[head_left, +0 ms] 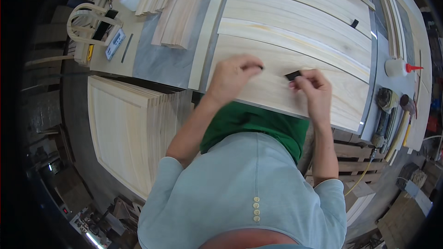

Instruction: Applying glue and using a pneumatic nail gun to assemble wooden panels at a workbench.

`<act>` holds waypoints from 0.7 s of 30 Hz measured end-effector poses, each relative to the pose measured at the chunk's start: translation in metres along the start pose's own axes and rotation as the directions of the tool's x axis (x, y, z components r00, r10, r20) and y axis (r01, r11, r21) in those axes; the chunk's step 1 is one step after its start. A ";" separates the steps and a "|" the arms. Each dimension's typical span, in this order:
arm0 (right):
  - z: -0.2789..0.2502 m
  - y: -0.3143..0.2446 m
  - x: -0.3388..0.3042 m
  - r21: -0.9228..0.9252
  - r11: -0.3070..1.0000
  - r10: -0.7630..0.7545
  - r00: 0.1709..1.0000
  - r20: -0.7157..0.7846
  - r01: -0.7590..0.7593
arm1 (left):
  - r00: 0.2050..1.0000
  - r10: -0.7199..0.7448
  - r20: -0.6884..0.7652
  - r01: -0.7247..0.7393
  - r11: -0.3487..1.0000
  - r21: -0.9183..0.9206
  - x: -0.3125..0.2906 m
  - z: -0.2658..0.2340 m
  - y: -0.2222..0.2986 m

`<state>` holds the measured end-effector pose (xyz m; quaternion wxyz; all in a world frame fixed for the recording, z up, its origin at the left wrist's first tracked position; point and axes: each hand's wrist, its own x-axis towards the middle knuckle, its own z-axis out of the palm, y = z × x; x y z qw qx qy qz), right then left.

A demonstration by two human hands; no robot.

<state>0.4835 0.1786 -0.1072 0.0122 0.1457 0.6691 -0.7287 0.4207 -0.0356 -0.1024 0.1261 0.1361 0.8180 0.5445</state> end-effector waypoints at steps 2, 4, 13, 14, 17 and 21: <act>-0.030 0.003 0.003 -0.003 0.999 -0.043 0.997 -0.066 0.043 | 0.999 -0.007 -0.042 0.005 0.999 -0.041 0.025 -0.003 -0.006; -0.052 -0.003 0.001 -0.008 0.996 -0.092 0.987 -0.129 0.092 | 0.996 -0.013 -0.087 0.006 0.997 -0.079 0.047 -0.007 -0.010; -0.119 -0.007 -0.009 -0.225 0.956 -0.259 0.898 -0.355 0.187 | 0.972 0.216 -0.087 -0.205 0.971 0.119 0.074 -0.009 -0.027; -0.124 -0.007 -0.009 -0.240 0.952 -0.272 0.890 -0.366 0.192 | 0.976 0.197 -0.089 -0.190 0.978 0.088 0.074 -0.010 -0.029; -0.139 -0.005 -0.005 -0.295 0.934 -0.305 0.880 -0.365 0.201 | 0.983 0.164 -0.085 -0.158 0.985 0.067 0.072 -0.012 -0.028; -0.149 -0.006 0.000 -0.356 0.914 -0.328 0.873 -0.360 0.197 | 0.982 0.165 -0.086 -0.156 0.982 0.107 0.072 -0.012 -0.028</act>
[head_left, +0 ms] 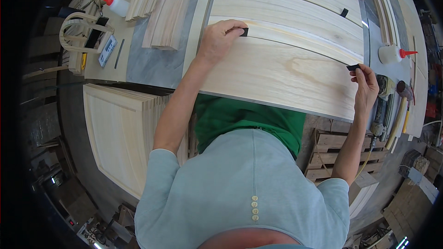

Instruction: Applying glue and using a pneumatic nail gun to assemble wooden panels at a workbench.

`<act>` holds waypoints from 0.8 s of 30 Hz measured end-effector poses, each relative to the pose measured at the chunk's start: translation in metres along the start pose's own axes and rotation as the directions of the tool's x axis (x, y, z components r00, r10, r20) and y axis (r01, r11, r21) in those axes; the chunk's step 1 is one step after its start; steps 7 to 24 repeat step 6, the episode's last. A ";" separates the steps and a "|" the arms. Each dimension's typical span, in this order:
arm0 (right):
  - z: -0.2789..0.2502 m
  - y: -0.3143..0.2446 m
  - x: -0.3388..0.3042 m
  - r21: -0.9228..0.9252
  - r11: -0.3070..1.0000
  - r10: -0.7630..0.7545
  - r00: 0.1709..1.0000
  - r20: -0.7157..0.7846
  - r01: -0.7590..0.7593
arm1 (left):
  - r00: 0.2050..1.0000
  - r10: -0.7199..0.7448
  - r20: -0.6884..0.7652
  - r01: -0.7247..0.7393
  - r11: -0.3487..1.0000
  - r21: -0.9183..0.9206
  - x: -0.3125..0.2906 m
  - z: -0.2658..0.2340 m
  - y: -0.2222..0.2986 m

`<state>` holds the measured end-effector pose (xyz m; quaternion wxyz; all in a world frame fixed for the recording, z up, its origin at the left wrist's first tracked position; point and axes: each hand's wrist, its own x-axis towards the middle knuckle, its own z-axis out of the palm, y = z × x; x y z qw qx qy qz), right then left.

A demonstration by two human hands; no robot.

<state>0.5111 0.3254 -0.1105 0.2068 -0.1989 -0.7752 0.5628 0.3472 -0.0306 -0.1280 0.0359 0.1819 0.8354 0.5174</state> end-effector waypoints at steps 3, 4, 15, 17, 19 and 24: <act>-0.002 0.001 0.005 -0.036 0.999 -0.006 1.000 0.004 0.007 | 0.998 0.060 -0.027 -0.059 0.998 0.038 0.003 0.001 -0.003; -0.002 0.002 0.007 -0.054 0.998 -0.009 1.000 0.008 0.009 | 0.998 0.064 -0.016 -0.063 0.997 0.051 0.004 0.001 -0.003; -0.003 0.003 0.008 -0.074 0.997 -0.010 1.000 0.010 0.011 | 0.997 0.073 0.005 -0.073 0.994 0.076 0.005 0.000 -0.005; -0.003 0.003 0.008 -0.074 0.997 -0.010 1.000 0.010 0.011 | 0.997 0.073 0.005 -0.073 0.994 0.076 0.005 0.000 -0.005; -0.003 0.003 0.008 -0.074 0.997 -0.010 1.000 0.010 0.011 | 0.997 0.073 0.005 -0.073 0.994 0.076 0.005 0.000 -0.005; -0.003 0.003 0.008 -0.074 0.997 -0.010 1.000 0.010 0.011 | 0.997 0.073 0.005 -0.073 0.994 0.076 0.005 0.000 -0.005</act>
